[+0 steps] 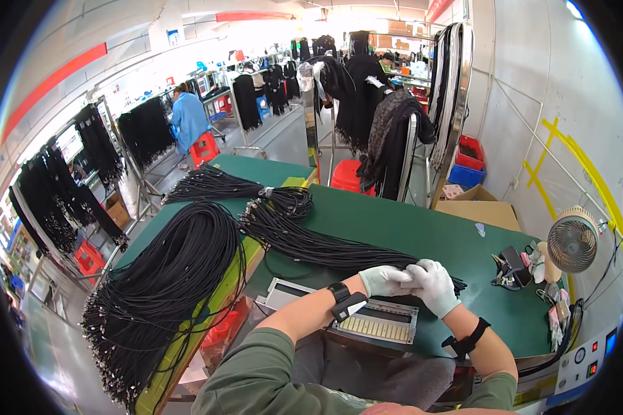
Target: The person gathers a bundle of cables, aligns the connectors into a metal jig, and carries it to a machine for processing. After removing the cables from the jig, the person wraps tape around the bundle and sets it aside.
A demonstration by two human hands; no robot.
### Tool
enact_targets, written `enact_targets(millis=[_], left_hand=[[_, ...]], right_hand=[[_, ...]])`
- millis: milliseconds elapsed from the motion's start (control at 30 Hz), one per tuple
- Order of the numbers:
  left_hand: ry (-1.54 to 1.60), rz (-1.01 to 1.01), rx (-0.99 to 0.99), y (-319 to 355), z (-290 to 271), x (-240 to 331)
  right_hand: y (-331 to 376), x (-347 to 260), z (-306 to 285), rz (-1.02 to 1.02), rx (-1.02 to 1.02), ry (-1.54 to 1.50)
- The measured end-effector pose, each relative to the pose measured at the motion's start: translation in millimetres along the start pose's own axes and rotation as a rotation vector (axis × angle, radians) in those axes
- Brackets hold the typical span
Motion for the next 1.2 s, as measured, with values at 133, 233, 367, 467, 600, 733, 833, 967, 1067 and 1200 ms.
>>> enact_targets(millis=[133, 233, 367, 467, 600, 733, 833, 967, 1067, 1200], left_hand=[[0.182, -0.083, 0.202, 0, -20, -7], [0.403, -0.019, 0.124, -18, -45, -24], [0.566, 0.212, -0.065, -40, -39, -19], [0.320, 0.267, 0.392, -14, -64, -25], [0.080, 0.171, 0.444, -19, -51, -30], [-0.678, 0.472, 0.352, 1, -5, 36], [-1.167, 0.342, 0.449, -20, -32, 31], [-1.796, 0.131, 0.549, -55, -59, 25], [-1.885, -0.130, 0.514, -55, -45, 31], [-1.451, -0.257, 0.590, -22, -68, 18]], right_hand=[[4, -1, -16, -0.098, 0.151, 0.072], [4, -9, 2, -0.192, 0.074, -0.093], [4, -17, -15, -0.271, 0.244, -0.131], [-26, 11, -63, 0.000, 0.524, -0.260], [-22, 158, -8, 0.397, 0.390, -0.640], [1, 180, 85, 0.671, -0.328, -0.817], [3, 173, 111, 0.624, -0.409, -1.018], [18, 192, 124, 0.755, -0.392, -1.165], [5, 172, 45, 0.618, 0.178, -1.144], [-24, 69, 16, 0.352, -0.147, -0.166]])
Point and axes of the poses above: each hand's wrist, its own y-axis away from the middle knuckle, its own z-axis out of the palm, x = y × z, the point moved 10 cm from there along -y, towards the middle knuckle, and after that the axes turned 15 degrees about -y, right-handed, at the moved point
